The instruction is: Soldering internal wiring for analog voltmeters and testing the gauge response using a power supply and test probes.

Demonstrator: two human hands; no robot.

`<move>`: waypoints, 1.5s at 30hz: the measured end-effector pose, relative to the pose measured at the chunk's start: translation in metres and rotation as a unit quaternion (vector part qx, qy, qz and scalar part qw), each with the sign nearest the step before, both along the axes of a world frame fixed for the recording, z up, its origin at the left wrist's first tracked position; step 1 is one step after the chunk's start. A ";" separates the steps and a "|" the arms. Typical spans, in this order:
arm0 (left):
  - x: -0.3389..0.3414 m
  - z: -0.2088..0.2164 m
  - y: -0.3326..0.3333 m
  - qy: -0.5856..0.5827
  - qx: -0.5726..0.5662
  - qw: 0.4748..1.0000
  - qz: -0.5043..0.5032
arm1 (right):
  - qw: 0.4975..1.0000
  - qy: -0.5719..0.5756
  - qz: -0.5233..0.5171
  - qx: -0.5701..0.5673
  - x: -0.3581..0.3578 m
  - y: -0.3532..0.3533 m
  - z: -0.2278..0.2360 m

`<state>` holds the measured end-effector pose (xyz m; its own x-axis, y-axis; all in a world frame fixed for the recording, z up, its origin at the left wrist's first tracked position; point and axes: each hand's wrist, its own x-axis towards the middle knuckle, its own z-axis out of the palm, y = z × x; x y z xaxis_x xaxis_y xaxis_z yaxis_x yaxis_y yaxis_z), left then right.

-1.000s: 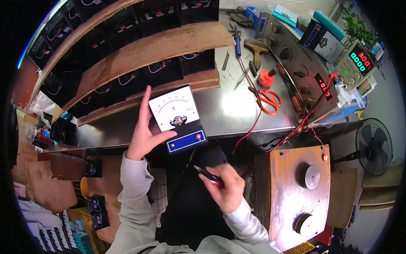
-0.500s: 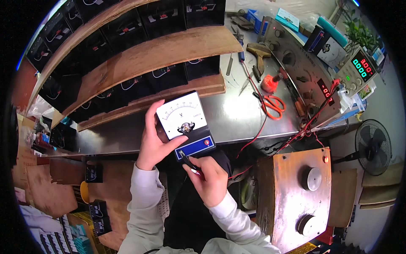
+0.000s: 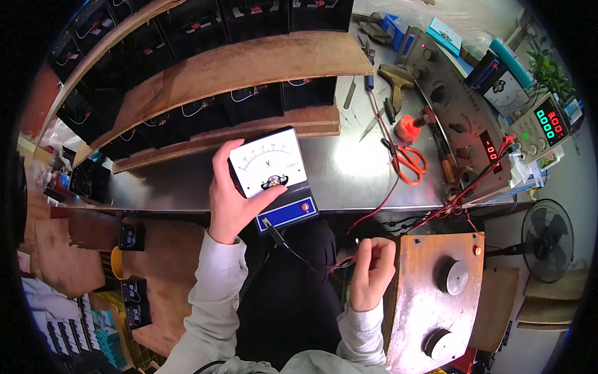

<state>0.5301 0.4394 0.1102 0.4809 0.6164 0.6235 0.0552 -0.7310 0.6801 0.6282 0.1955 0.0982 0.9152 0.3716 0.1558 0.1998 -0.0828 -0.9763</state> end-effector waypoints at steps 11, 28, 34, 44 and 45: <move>-0.015 0.015 0.005 -0.023 -0.215 0.936 -0.278 | 0.965 -0.227 0.128 -0.009 0.008 0.028 0.029; -0.025 0.025 0.018 -0.033 -0.319 0.894 -0.314 | 0.980 -0.158 0.119 0.012 -0.011 0.049 0.025; -0.015 0.026 -0.009 0.019 -0.303 0.906 -0.295 | 0.944 -0.306 0.102 -0.069 -0.014 0.062 0.029; -0.022 -0.004 -0.197 0.199 -0.015 0.922 -0.331 | 0.924 -0.301 -0.125 -0.199 -0.025 -0.145 -0.039; -0.019 -0.005 -0.210 0.193 -0.001 0.921 -0.340 | 0.903 -0.266 -0.212 -0.262 -0.024 -0.178 -0.036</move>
